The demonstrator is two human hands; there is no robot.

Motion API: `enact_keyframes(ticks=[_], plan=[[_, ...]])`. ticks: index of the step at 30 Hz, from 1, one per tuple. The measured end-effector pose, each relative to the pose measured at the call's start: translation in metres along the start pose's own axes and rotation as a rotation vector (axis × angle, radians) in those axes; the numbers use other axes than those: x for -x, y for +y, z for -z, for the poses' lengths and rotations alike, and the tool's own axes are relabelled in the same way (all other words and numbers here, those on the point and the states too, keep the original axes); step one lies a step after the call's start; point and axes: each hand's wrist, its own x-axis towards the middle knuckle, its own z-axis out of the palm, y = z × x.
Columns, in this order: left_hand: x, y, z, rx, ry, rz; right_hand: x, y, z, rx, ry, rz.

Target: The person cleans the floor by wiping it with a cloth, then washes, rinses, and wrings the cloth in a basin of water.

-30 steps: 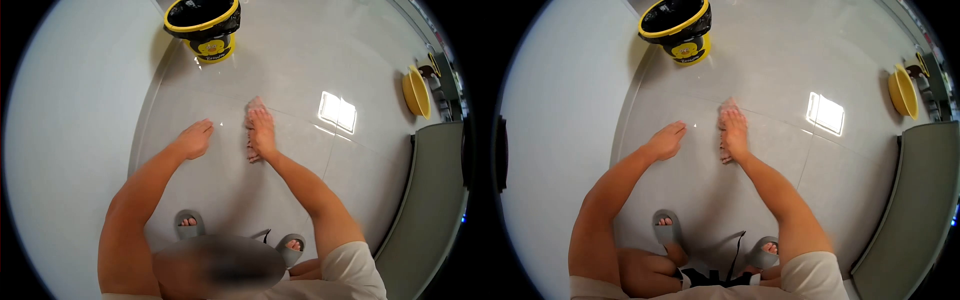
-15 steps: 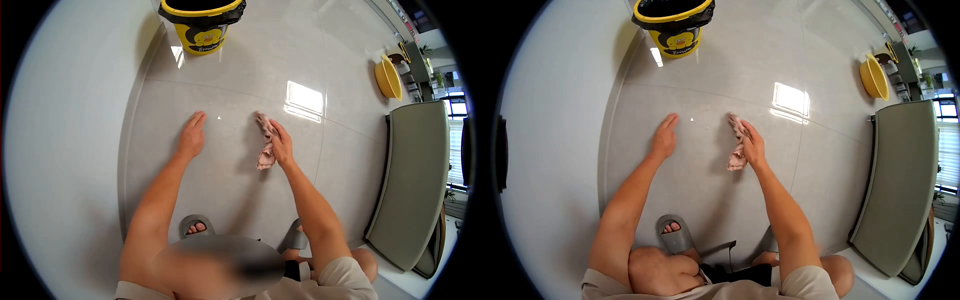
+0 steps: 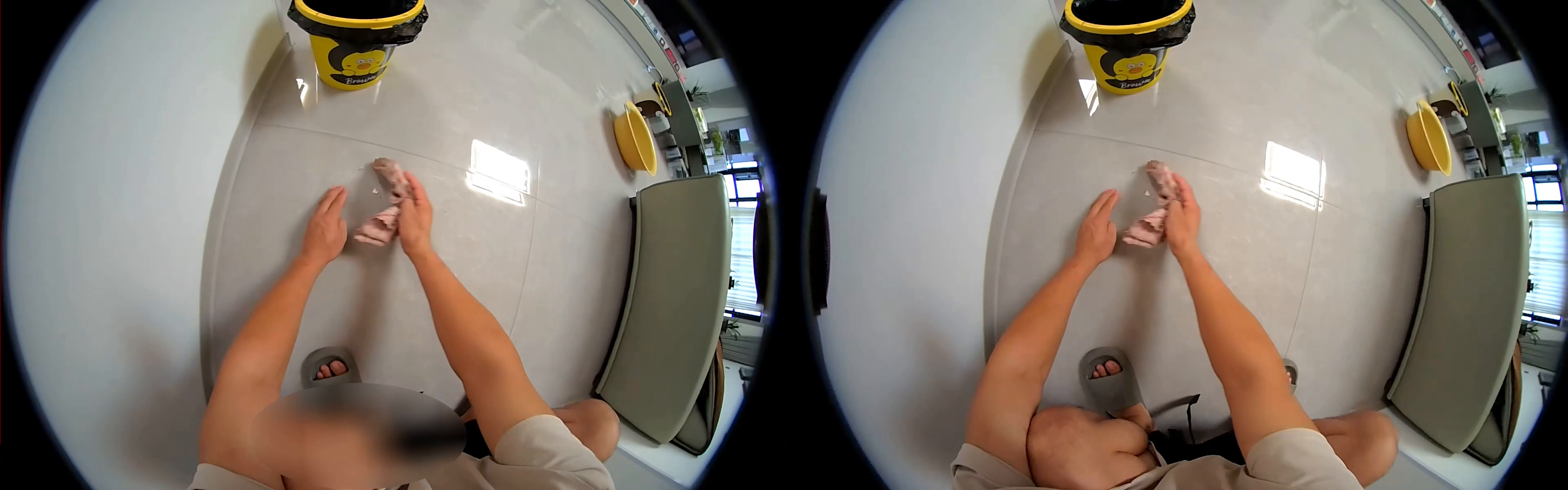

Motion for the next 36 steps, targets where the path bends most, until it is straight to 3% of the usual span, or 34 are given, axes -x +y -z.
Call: enact_keyframes(ticks=[2,5,9,12,16,20,27,34,35,36], plan=[[0.002,-0.002,0.001,-0.022,0.012,0.006,0.010,-0.007,0.028,-0.072,0.047,-0.003],[0.005,-0.004,0.003,-0.044,-0.009,0.029,0.040,0.009,0.070,0.113,0.126,0.032],[0.004,-0.008,0.004,-0.037,-0.009,0.021,0.075,0.034,0.042,0.197,0.276,0.242],[0.005,-0.009,0.003,-0.036,0.006,-0.005,0.059,0.061,0.006,0.772,0.357,0.391],[0.006,-0.011,0.003,-0.041,0.019,-0.008,0.025,0.042,-0.034,0.646,0.423,0.440],[0.010,-0.017,0.006,-0.023,0.025,0.015,0.042,0.008,-0.018,0.484,0.420,0.227],[0.010,-0.014,0.008,-0.038,0.037,-0.016,0.020,0.046,-0.021,1.042,0.606,0.362],[-0.028,-0.007,0.023,-0.164,0.031,-0.132,-0.030,0.003,0.021,0.843,-0.409,0.518],[-0.037,0.005,0.025,-0.199,0.021,-0.152,-0.027,0.001,0.028,0.990,-0.322,0.633],[-0.046,0.014,0.020,-0.233,-0.029,-0.151,-0.016,-0.012,0.026,1.057,-0.244,0.548]])
